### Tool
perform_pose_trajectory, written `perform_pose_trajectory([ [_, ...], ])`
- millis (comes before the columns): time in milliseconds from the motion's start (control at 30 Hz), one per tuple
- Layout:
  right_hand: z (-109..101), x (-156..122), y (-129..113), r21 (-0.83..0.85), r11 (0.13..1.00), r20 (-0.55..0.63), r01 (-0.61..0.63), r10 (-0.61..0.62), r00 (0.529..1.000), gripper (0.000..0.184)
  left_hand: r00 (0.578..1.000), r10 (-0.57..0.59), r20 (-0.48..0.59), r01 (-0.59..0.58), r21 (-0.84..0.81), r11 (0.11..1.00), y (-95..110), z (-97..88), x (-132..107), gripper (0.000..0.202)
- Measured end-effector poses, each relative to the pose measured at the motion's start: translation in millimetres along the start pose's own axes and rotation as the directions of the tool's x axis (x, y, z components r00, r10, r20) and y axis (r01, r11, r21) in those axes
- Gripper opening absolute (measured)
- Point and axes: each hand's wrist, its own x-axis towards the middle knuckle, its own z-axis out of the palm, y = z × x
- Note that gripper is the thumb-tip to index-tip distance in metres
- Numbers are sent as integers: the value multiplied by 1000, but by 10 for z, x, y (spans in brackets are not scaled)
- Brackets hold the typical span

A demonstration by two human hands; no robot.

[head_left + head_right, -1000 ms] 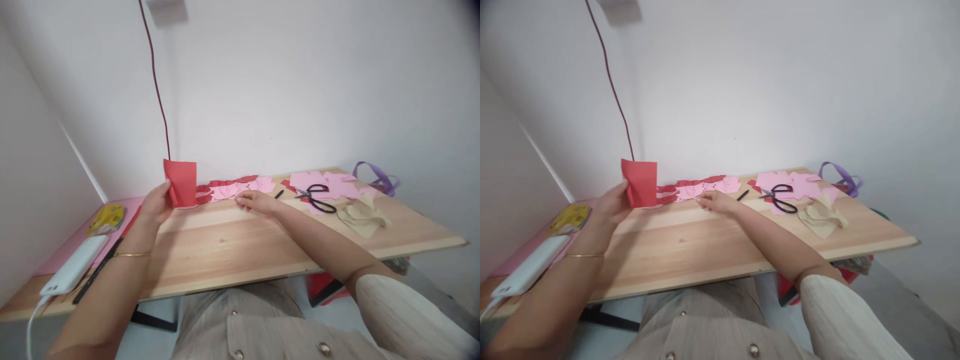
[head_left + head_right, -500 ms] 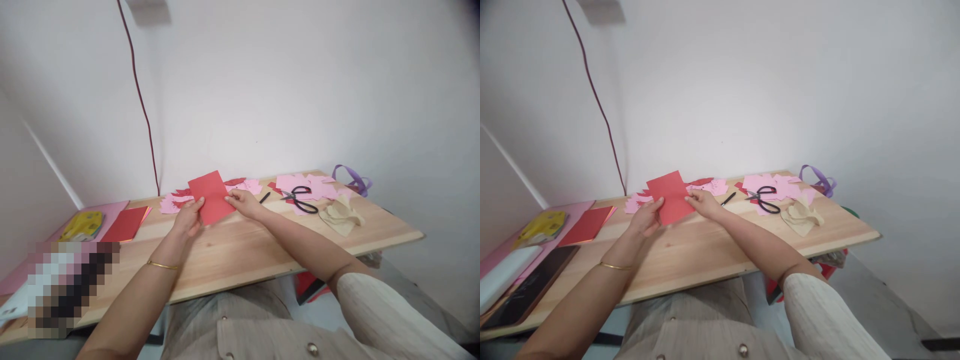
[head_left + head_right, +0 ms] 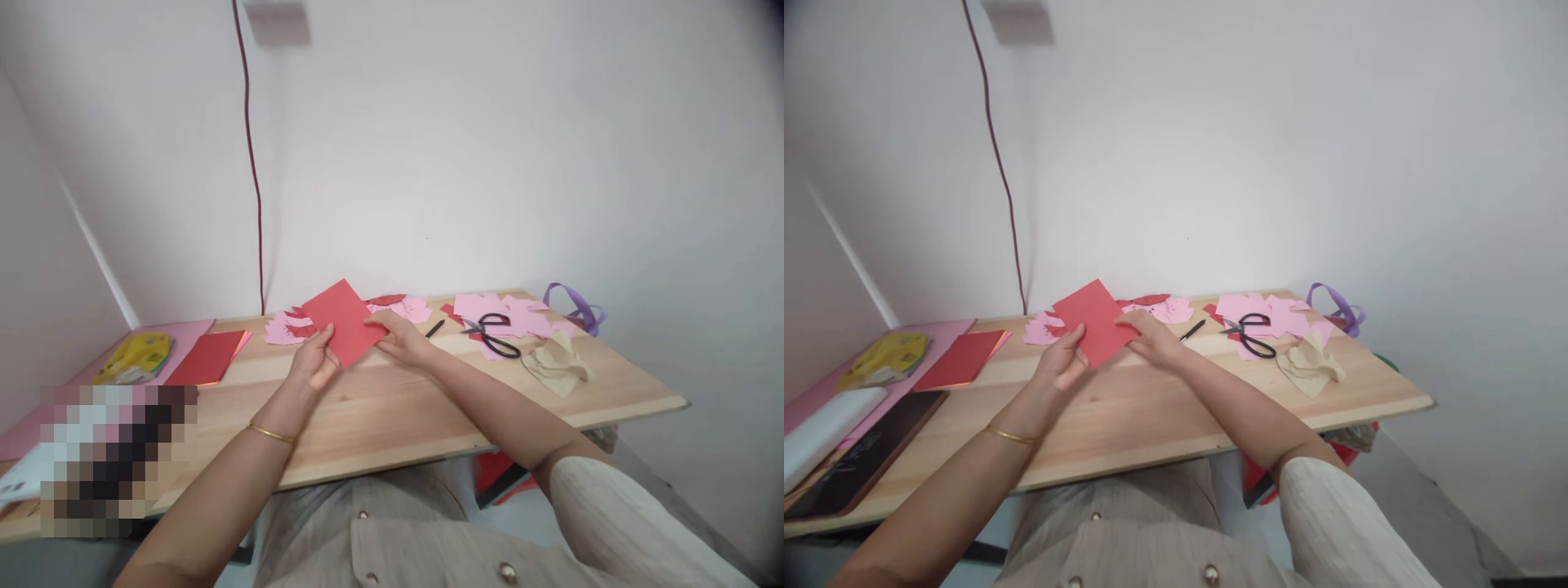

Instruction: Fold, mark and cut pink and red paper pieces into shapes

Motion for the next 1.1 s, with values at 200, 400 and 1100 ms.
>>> perform_pose_trajectory([
  [200, 66, -10, -28, 93, 995, -18, -30, 32, 999, 13, 999, -16, 38, 14, 50, 999, 2, 40, -52, 34],
  [400, 68, 0, -112, 197, 971, -181, -133, 169, 969, 20, 998, 7, 66, -6, -8, 1000, 34, 47, -19, 25],
  [1100, 239, 47, -178, 493, 814, -121, -307, 414, 902, 31, 990, 123, -76, -114, 110, 987, -122, 84, -66, 23],
])
